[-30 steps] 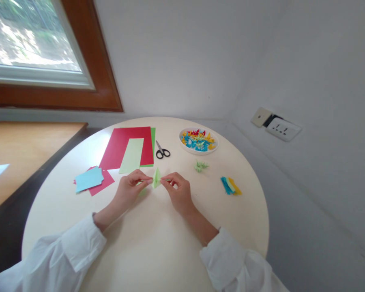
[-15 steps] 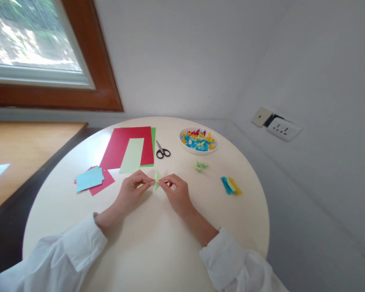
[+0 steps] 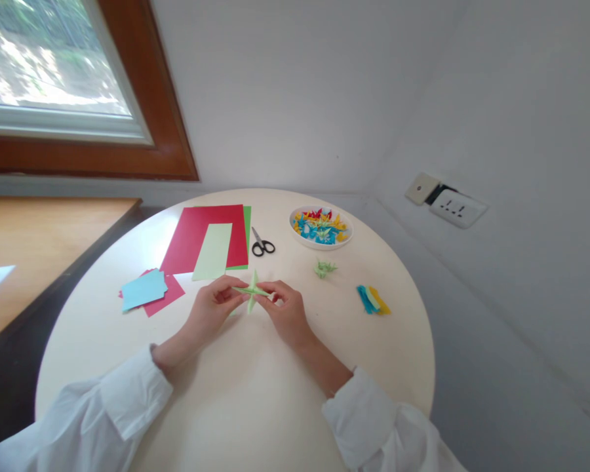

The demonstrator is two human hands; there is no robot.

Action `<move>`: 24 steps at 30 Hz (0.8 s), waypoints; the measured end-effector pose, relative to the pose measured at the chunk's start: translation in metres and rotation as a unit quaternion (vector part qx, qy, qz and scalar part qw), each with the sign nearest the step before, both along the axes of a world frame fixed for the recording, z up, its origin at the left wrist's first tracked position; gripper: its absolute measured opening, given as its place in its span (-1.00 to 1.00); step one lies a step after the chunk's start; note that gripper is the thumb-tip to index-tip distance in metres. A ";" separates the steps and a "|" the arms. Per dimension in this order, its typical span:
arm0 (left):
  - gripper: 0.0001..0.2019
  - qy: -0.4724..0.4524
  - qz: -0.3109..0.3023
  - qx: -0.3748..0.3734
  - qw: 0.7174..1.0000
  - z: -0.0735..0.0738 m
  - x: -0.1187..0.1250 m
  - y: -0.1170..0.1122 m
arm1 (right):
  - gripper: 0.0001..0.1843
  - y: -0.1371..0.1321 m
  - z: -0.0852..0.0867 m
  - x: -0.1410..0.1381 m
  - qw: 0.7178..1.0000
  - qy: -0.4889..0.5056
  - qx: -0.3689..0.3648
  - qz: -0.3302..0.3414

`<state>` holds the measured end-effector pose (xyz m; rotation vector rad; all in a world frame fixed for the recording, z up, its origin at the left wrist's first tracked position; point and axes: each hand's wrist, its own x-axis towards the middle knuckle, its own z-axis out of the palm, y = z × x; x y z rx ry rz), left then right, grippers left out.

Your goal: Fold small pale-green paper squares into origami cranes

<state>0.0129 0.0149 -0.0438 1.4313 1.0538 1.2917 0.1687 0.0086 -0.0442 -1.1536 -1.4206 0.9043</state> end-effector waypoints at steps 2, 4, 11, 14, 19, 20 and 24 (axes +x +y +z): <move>-0.79 0.005 -0.002 -0.026 1.000 0.003 0.000 -0.001 | -0.82 -0.001 0.001 0.000 1.000 -0.010 0.003 0.002; -0.76 0.005 -0.009 -0.051 0.999 0.005 0.000 -0.001 | -0.82 -0.001 0.001 0.000 1.000 -0.026 0.010 0.002; -0.77 0.000 -0.002 -0.061 0.998 0.010 0.001 -0.002 | -0.75 -0.002 0.000 -0.001 0.999 -0.036 0.015 0.014; -0.78 0.002 0.010 -0.048 0.999 0.008 0.001 -0.001 | -0.79 -0.003 -0.001 -0.002 0.999 -0.014 0.018 0.022; -0.78 0.000 0.014 -0.039 0.999 0.006 0.002 -0.001 | -0.82 -0.002 -0.006 -0.002 0.999 0.018 0.018 0.022; -0.77 0.003 0.013 -0.042 0.999 0.006 0.003 -0.001 | -0.82 -0.002 -0.007 -0.002 0.999 0.021 0.019 0.023; -0.75 0.014 0.003 -0.065 0.998 0.007 0.003 -0.001 | -0.81 -0.001 -0.010 -0.002 0.999 0.031 0.027 0.028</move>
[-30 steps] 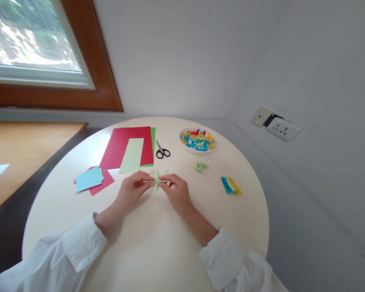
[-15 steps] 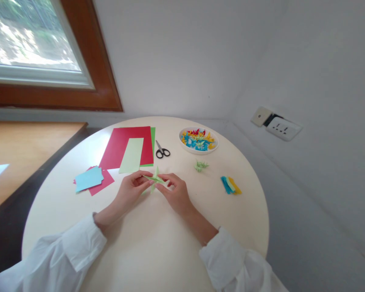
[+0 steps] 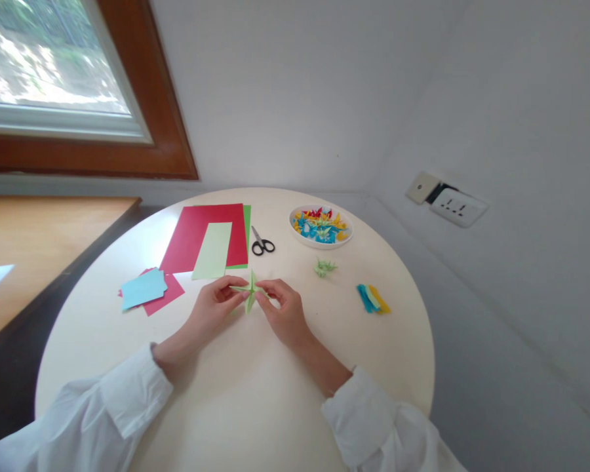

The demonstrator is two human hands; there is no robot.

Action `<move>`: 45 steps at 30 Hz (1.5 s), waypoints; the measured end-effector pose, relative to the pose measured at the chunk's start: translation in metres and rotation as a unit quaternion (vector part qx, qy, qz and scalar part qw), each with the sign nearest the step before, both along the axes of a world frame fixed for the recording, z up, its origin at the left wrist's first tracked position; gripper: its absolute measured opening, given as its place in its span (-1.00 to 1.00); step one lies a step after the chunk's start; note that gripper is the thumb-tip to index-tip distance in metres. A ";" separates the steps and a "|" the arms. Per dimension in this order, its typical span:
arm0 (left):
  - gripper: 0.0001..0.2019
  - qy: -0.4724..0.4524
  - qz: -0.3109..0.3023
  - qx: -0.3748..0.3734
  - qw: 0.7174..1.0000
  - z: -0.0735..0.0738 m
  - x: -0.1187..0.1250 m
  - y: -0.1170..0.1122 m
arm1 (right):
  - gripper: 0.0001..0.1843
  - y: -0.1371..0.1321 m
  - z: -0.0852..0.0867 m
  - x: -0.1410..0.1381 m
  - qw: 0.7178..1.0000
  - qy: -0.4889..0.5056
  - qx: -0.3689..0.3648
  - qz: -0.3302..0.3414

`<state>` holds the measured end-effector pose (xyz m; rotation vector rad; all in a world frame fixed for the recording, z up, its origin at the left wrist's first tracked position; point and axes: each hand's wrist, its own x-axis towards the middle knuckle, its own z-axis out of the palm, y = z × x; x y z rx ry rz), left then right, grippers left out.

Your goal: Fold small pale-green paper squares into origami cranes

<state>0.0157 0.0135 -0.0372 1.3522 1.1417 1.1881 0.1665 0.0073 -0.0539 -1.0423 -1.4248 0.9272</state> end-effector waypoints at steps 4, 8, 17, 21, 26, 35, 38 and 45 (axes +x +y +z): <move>-0.77 -0.026 -0.006 0.000 1.000 0.001 0.001 0.000 | -0.81 -0.001 0.001 -0.001 1.000 -0.002 0.003 0.001; -0.81 -0.024 -0.016 0.002 1.000 0.005 0.001 -0.002 | -0.81 -0.002 0.003 -0.001 1.000 0.000 -0.002 0.000; -0.85 -0.026 -0.027 -0.009 0.999 0.005 -0.001 -0.002 | -0.71 -0.001 0.003 -0.004 0.997 0.068 -0.039 0.004; -0.80 -0.062 -0.020 -0.064 0.996 0.005 -0.002 -0.002 | -0.67 0.000 0.004 -0.003 0.996 0.077 -0.054 0.002; -0.77 -0.129 -0.020 -0.125 0.983 0.008 -0.002 -0.004 | -0.63 -0.001 0.005 -0.002 0.996 0.069 -0.056 0.011; -0.66 -0.203 -0.032 -0.171 0.964 0.012 -0.003 -0.003 | -0.57 0.000 0.003 0.000 0.994 0.078 -0.072 0.028; -0.68 -0.232 -0.046 -0.170 0.957 0.011 -0.004 -0.003 | -0.57 0.001 0.004 0.000 0.992 0.092 -0.078 0.030; -0.71 -0.252 -0.072 -0.164 0.951 0.011 -0.005 -0.003 | -0.54 0.004 0.005 0.001 0.987 0.123 -0.104 0.029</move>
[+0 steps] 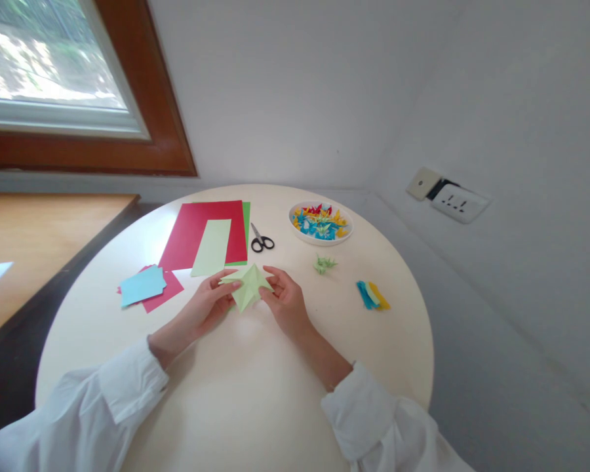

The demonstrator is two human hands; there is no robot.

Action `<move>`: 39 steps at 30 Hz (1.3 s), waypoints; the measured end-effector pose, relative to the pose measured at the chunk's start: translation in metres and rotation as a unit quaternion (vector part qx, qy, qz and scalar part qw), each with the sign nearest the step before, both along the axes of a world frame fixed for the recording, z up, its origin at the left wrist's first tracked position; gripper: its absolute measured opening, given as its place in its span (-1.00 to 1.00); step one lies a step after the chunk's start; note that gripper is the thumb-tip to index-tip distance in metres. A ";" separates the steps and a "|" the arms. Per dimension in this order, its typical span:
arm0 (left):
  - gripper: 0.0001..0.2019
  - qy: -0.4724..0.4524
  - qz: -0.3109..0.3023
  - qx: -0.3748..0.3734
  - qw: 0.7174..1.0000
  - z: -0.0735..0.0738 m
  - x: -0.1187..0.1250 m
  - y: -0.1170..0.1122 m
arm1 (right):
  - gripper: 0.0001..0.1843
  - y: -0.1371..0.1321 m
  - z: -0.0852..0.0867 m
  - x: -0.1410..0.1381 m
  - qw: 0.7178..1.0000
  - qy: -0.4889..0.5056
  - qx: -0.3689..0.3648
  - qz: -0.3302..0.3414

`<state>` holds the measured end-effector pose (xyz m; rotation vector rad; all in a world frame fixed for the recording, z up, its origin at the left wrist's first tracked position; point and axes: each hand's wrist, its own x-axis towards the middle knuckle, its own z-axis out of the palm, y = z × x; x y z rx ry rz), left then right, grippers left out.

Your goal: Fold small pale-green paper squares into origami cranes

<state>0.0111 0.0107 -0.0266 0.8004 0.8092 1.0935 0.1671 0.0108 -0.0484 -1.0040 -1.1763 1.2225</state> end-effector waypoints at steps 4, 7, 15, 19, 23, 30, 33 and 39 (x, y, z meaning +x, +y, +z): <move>-0.69 0.006 -0.010 -0.003 1.000 0.002 -0.001 0.000 | -0.54 0.001 0.001 0.002 0.999 0.013 -0.040 0.010; -0.67 -0.001 -0.014 -0.007 1.000 0.002 -0.001 0.000 | -0.55 0.000 0.002 0.002 0.996 0.044 -0.077 0.017; -0.77 -0.045 -0.024 -0.028 0.998 0.001 -0.001 0.000 | -0.64 -0.002 0.007 0.002 0.984 0.121 -0.124 0.036; -0.78 -0.059 -0.038 -0.025 0.997 0.001 -0.002 0.000 | -0.71 -0.003 0.007 0.003 0.980 0.133 -0.136 0.057; -0.77 -0.069 -0.050 -0.014 0.996 -0.001 -0.002 0.000 | -0.77 -0.003 0.007 0.003 0.976 0.150 -0.140 0.076; -0.83 -0.085 -0.059 -0.029 0.994 -0.003 -0.003 0.001 | -0.77 -0.003 0.008 0.003 0.971 0.167 -0.150 0.083; -0.85 -0.091 -0.064 -0.028 0.993 -0.004 -0.004 0.002 | -0.77 -0.003 0.008 0.003 0.970 0.170 -0.150 0.086; -0.81 -0.099 -0.058 -0.032 0.993 -0.006 -0.006 0.001 | -0.82 -0.003 0.006 0.003 0.966 0.192 -0.148 0.087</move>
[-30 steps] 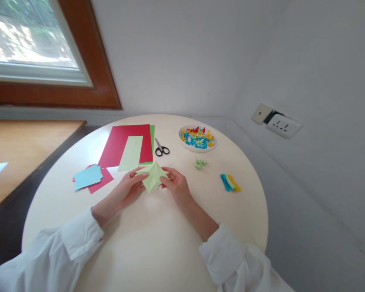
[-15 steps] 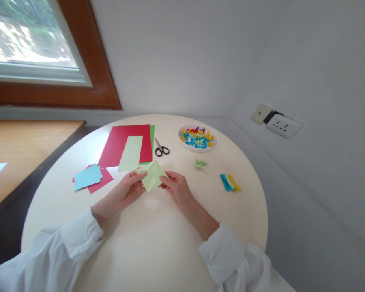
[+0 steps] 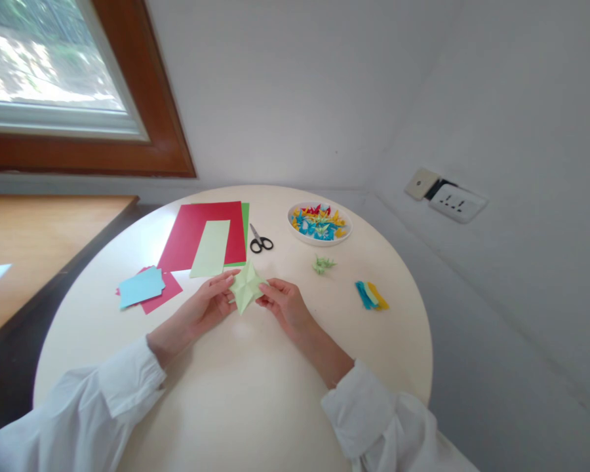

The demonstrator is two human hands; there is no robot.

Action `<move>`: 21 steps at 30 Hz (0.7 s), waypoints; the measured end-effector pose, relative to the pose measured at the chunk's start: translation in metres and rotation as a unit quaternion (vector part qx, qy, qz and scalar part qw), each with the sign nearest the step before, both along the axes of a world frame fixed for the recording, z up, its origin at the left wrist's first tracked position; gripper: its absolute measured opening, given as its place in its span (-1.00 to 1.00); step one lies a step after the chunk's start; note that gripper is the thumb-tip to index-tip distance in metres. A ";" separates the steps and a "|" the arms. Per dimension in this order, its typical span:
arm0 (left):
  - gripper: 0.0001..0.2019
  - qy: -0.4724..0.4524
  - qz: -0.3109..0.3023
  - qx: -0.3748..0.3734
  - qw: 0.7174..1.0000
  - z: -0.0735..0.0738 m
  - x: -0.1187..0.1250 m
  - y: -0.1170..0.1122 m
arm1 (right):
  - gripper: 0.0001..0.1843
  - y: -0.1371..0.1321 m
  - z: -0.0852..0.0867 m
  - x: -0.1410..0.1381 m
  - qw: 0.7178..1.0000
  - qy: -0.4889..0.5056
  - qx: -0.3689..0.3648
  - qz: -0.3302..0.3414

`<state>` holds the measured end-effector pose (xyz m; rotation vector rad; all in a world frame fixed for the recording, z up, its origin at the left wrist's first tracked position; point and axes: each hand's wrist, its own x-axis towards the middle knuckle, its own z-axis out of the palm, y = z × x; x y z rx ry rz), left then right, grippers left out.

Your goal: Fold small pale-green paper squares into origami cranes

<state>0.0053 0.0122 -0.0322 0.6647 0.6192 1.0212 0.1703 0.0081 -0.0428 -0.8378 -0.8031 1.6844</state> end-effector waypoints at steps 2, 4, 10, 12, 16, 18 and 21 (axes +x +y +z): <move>-0.78 0.000 0.006 -0.006 1.000 0.000 0.000 0.000 | -0.83 0.000 -0.001 0.000 1.000 0.008 -0.001 -0.003; -0.78 0.002 0.009 -0.010 1.000 0.000 0.000 -0.001 | -0.84 0.001 -0.001 0.000 1.000 0.012 0.000 -0.004; -0.80 0.009 0.028 -0.013 1.000 0.004 0.001 0.002 | -0.82 0.003 0.000 0.001 1.000 0.011 0.005 -0.018; -0.80 0.035 0.048 0.003 0.998 0.006 0.002 0.002 | -0.82 0.004 0.002 0.003 1.000 0.000 0.008 -0.027; -0.79 0.100 0.081 0.029 0.991 0.012 0.002 0.001 | -0.83 0.005 0.004 0.006 0.996 -0.054 0.038 -0.061; -0.79 0.121 0.088 0.022 0.988 0.013 0.002 0.000 | -0.86 0.006 0.004 0.008 0.990 -0.095 0.068 -0.074; -0.79 0.137 0.087 0.014 0.987 0.012 0.002 0.000 | -0.90 0.006 0.004 0.010 0.979 -0.154 0.112 -0.074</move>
